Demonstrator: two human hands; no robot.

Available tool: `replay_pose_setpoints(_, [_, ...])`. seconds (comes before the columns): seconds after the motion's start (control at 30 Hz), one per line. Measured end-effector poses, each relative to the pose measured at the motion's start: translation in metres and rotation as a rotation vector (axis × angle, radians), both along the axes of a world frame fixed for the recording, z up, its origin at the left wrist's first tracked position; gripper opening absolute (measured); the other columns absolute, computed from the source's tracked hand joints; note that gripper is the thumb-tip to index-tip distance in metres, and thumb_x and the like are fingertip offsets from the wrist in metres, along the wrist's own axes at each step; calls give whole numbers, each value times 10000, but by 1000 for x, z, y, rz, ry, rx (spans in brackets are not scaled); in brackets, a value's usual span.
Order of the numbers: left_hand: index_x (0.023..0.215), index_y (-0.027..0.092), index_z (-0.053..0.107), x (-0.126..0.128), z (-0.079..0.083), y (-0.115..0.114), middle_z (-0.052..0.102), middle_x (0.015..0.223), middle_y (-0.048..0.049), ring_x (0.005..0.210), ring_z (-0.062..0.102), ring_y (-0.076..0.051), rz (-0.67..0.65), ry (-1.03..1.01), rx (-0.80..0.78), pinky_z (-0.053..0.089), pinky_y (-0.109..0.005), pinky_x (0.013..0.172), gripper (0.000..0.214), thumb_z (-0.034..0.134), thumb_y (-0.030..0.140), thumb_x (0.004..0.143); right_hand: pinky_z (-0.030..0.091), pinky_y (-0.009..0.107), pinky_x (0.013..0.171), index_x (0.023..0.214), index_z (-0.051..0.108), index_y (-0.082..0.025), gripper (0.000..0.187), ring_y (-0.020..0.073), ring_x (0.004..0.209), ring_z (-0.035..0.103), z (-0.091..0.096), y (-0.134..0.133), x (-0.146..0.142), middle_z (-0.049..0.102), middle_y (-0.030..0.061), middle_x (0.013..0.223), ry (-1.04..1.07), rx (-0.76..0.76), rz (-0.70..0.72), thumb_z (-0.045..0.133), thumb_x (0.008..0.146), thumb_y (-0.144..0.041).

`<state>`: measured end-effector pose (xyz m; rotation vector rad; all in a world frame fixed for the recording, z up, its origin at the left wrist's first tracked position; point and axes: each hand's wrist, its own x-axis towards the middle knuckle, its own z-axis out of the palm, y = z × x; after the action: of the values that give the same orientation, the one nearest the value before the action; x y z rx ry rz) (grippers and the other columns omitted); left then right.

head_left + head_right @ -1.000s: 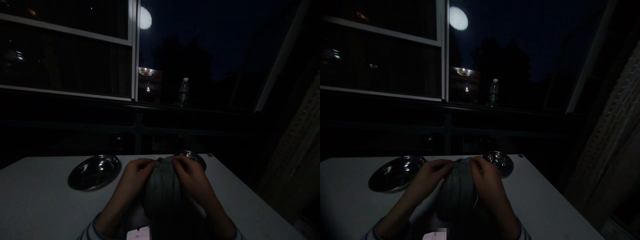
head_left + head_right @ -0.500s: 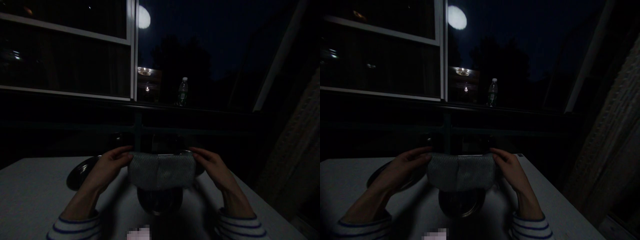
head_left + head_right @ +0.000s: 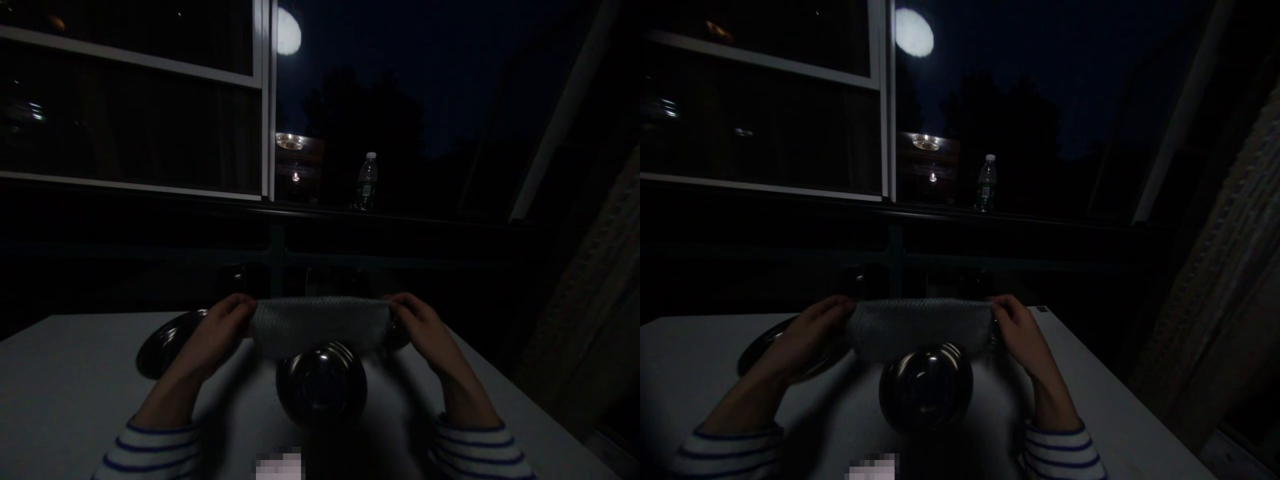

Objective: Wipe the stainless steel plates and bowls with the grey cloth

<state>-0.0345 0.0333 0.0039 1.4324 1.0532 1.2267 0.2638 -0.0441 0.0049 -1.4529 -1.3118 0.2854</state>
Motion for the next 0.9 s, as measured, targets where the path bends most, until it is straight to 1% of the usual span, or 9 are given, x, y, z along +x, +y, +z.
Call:
replay_pose_setpoints(0.1, [816, 170, 592, 9, -5, -1, 591, 675, 12, 617, 558, -127, -105, -36, -67, 419, -223, 553, 221, 619, 343, 681, 451, 286, 630, 889, 603, -144, 290, 186, 745, 599, 0, 3, -6, 648, 49, 801, 64, 40, -59, 466, 773, -372])
replay_pose_setpoints(0.17, [942, 165, 593, 12, -6, -4, 602, 689, 8, 640, 565, -127, -185, 3, -93, 419, -220, 559, 321, 638, 339, 676, 452, 295, 657, 881, 599, -147, 277, 194, 771, 598, 1, 4, -10, 650, 56, 814, 50, 104, -114, 474, 777, -371])
replay_pose_setpoints(0.33, [1182, 182, 510, 13, -5, -14, 537, 592, 70, 515, 508, -94, -444, 101, -148, 409, -216, 496, 573, 685, 293, 648, 439, 328, 757, 966, 592, -161, 280, 208, 874, 589, 5, -2, -20, 648, 76, 919, -93, 235, -236, 426, 836, -344])
replay_pose_setpoints(0.43, [1223, 205, 497, 16, -6, -19, 643, 778, 6, 639, 592, -137, -575, 177, -159, 457, -248, 562, 618, 689, 251, 638, 438, 338, 767, 994, 592, -168, 280, 216, 908, 584, 7, -8, -25, 645, 83, 955, -141, 296, -281, 412, 853, -330])
replay_pose_setpoints(0.53, [1217, 231, 516, 21, -5, -24, 645, 1092, -56, 956, 603, -204, -688, 248, -119, 465, -305, 789, 607, 680, 199, 633, 446, 344, 762, 1009, 595, -177, 285, 217, 906, 588, 9, -13, -30, 646, 82, 960, -155, 318, -273, 412, 859, -334])
replay_pose_setpoints(0.63, [1174, 261, 561, 29, -4, -29, 620, 1175, -25, 1076, 552, -207, -711, 335, -21, 414, -302, 894, 606, 703, 178, 590, 459, 343, 769, 1014, 600, -189, 279, 211, 909, 594, 11, -17, -36, 648, 74, 969, -166, 351, -252, 420, 862, -337])
replay_pose_setpoints(0.77, [907, 218, 700, 39, -8, -32, 713, 882, -6, 811, 632, -179, -732, 353, -64, 459, -252, 717, 244, 617, 325, 703, 483, 318, 749, 1000, 609, -206, 252, 202, 926, 600, 11, -20, -45, 650, 62, 986, -222, 417, -235, 440, 861, -330])
replay_pose_setpoints(0.83, [707, 178, 708, 44, -11, -31, 687, 666, -1, 620, 597, -146, -647, 334, -106, 433, -228, 588, 254, 569, 389, 737, 491, 299, 736, 1029, 596, -209, 248, 194, 939, 602, 11, -22, -49, 647, 60, 1011, -261, 448, -228, 452, 860, -319])
replay_pose_setpoints(0.9, [612, 155, 680, 50, -14, -29, 638, 554, 5, 529, 545, -127, -505, 280, -147, 398, -224, 527, 312, 568, 421, 730, 496, 278, 724, 1064, 576, -209, 249, 179, 919, 614, 11, -25, -53, 652, 55, 1014, -307, 475, -228, 472, 856, -296])
